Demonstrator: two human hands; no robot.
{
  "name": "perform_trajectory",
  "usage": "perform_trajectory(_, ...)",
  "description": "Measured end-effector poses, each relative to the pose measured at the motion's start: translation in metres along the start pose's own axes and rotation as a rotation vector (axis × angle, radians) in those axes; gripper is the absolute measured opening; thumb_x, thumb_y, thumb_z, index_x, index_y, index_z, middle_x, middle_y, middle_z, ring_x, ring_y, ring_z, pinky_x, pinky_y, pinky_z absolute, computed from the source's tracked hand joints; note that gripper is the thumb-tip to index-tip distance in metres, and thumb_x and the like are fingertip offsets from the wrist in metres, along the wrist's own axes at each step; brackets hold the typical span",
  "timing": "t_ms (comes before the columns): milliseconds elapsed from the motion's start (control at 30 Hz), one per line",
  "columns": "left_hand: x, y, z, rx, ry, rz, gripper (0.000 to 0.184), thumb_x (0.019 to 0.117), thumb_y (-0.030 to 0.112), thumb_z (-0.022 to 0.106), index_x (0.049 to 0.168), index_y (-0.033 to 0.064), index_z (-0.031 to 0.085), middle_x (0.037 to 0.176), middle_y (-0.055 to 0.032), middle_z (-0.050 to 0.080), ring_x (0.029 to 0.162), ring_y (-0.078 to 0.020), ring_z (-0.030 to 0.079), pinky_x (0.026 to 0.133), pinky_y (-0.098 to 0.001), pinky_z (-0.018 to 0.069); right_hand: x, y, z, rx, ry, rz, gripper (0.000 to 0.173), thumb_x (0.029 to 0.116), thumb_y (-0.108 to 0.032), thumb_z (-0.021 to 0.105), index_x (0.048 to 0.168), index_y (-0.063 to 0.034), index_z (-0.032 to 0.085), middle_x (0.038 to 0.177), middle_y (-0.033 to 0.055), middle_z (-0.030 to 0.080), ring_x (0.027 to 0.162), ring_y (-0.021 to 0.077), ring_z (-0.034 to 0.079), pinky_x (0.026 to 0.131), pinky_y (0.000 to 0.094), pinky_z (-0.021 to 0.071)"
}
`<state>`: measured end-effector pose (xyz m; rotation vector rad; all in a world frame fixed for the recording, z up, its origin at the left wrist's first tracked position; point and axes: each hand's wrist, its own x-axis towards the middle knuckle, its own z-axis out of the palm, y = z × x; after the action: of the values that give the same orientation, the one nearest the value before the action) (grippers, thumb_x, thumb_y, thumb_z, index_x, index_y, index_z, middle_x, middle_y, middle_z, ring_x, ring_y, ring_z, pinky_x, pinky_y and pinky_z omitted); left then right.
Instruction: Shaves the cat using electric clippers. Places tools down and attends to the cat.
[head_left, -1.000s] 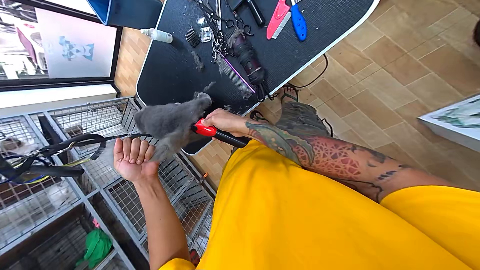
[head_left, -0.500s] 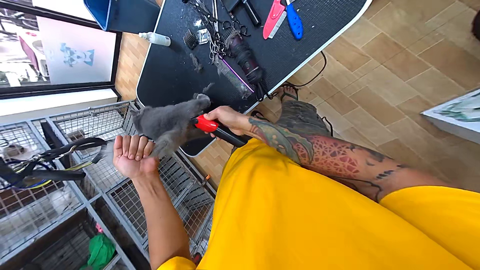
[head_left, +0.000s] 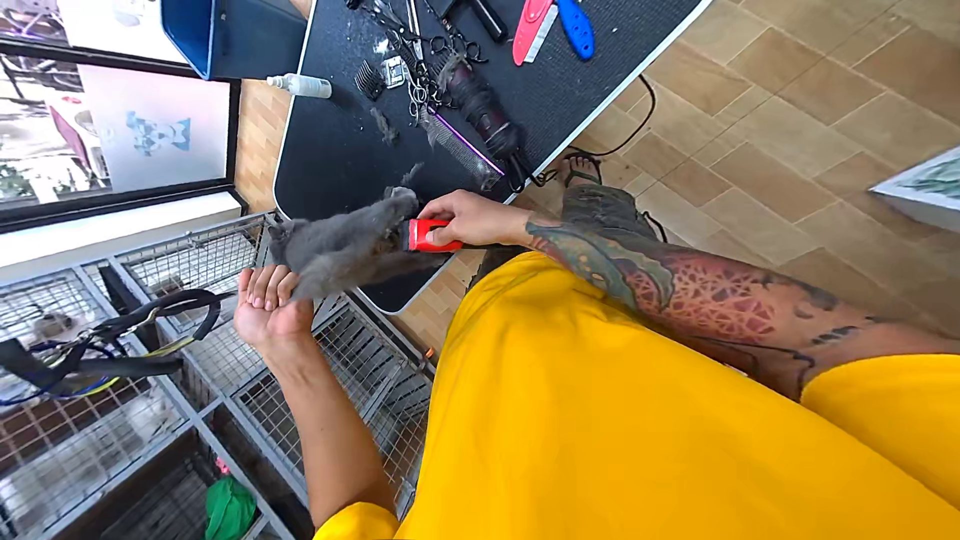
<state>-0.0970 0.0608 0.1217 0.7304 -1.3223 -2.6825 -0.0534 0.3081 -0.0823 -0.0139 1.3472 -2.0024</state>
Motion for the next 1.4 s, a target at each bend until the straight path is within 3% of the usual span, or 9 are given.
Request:
perform_trajectory(67,0.000,0.000,-0.002,0.012,-0.006,0.002,0.049,0.1070,0.028,0.022,0.069,0.0119,0.048,0.049,0.0061,0.039,0.037,-0.0035,0.037,0.037,-0.0165,0.0291,0.004,-0.003,0.001,0.063,-0.008,-0.032,0.032,0.0928,-0.009,0.071,0.125,-0.0051,0.069,0.107,0.0138,0.073,0.093,0.0228,0.070,0.086,0.0445,0.0582)
perform_trajectory(233,-0.007,-0.009,-0.005,0.060,-0.139,0.020,0.057,0.1096,0.035,0.020,0.065,0.0125,0.048,0.049,0.0042,0.040,0.039,-0.0063,0.040,0.039,-0.0194,0.0341,0.004,-0.007,-0.019,0.429,0.173,0.052,0.036,0.1097,-0.036,0.047,0.137,-0.0136,0.055,0.098,0.0127,0.065,0.067,0.0219,0.065,0.058,0.0366,0.0588)
perform_trajectory(467,-0.056,-0.069,-0.024,0.280,-0.456,-0.188,0.041,0.0989,0.041,0.054,0.066,0.0172,0.058,0.054,0.0057,0.048,0.047,-0.0089,0.048,0.049,-0.0262,0.0414,-0.029,0.004,-0.057,0.437,0.010,-0.080,0.083,0.0855,0.008,0.060,0.160,-0.0167,0.034,0.132,0.0185,0.063,0.097,0.0320,0.071,0.078,0.0477,0.0634)
perform_trajectory(567,-0.064,-0.093,-0.040,0.487,-0.713,-0.365,0.047,0.0914,0.056,0.063,0.098,0.0111,0.073,0.078,-0.0023,0.068,0.066,-0.0123,0.063,0.063,-0.0300,0.0536,-0.038,0.009,-0.063,0.386,0.143,-0.048,0.079,0.0884,0.009,0.056,0.160,-0.0206,0.037,0.136,0.0168,0.062,0.094,0.0317,0.072,0.075,0.0472,0.0638)
perform_trajectory(700,-0.051,-0.127,-0.052,0.722,-0.891,-0.484,0.091,0.0937,0.076,0.042,0.145,0.0020,0.052,0.129,-0.0205,0.067,0.117,-0.0316,0.064,0.103,-0.0481,0.0514,-0.051,0.005,-0.079,0.165,0.249,-0.031,0.072,0.0941,-0.012,0.065,0.158,-0.0298,0.038,0.127,0.0109,0.065,0.090,0.0242,0.070,0.073,0.0405,0.0621)
perform_trajectory(900,-0.024,-0.214,-0.077,0.507,-0.192,-0.538,0.063,0.1064,0.039,0.049,0.162,0.0179,0.028,0.153,-0.0150,0.049,0.128,-0.0325,0.059,0.104,-0.0497,0.0525,-0.039,-0.001,-0.118,-0.367,0.656,0.167,0.078,0.0780,-0.016,0.087,0.144,-0.0092,0.046,0.110,0.0203,0.067,0.073,0.0320,0.069,0.065,0.0516,0.0618)
perform_trajectory(1000,-0.002,-0.241,-0.087,0.315,0.098,-0.510,0.058,0.1084,0.028,0.050,0.160,0.0148,0.028,0.158,-0.0159,0.042,0.133,-0.0325,0.056,0.105,-0.0474,0.0518,-0.028,0.001,-0.142,-0.707,0.775,0.306,0.072,0.0735,-0.016,0.086,0.136,-0.0003,0.053,0.113,0.0279,0.066,0.098,0.0432,0.067,0.084,0.0647,0.0553)
perform_trajectory(1167,0.014,-0.251,-0.099,0.433,0.104,-0.385,0.050,0.1139,0.026,0.030,0.155,-0.0010,0.033,0.156,-0.0184,0.045,0.140,-0.0250,0.048,0.115,-0.0384,0.0384,-0.017,0.001,-0.154,-0.962,0.807,0.364,0.066,0.0775,-0.024,0.085,0.133,0.0036,0.061,0.131,0.0328,0.058,0.127,0.0475,0.054,0.106,0.0634,0.0439)
perform_trajectory(1400,0.008,-0.247,-0.111,0.598,0.310,-0.170,0.046,0.1081,0.025,0.052,0.142,-0.0054,0.053,0.148,-0.0210,0.053,0.141,-0.0249,0.047,0.119,-0.0424,0.0361,-0.003,-0.001,-0.151,-1.072,0.838,0.287,0.070,0.0796,-0.030,0.087,0.136,0.0018,0.060,0.132,0.0304,0.058,0.126,0.0456,0.055,0.107,0.0600,0.0455)
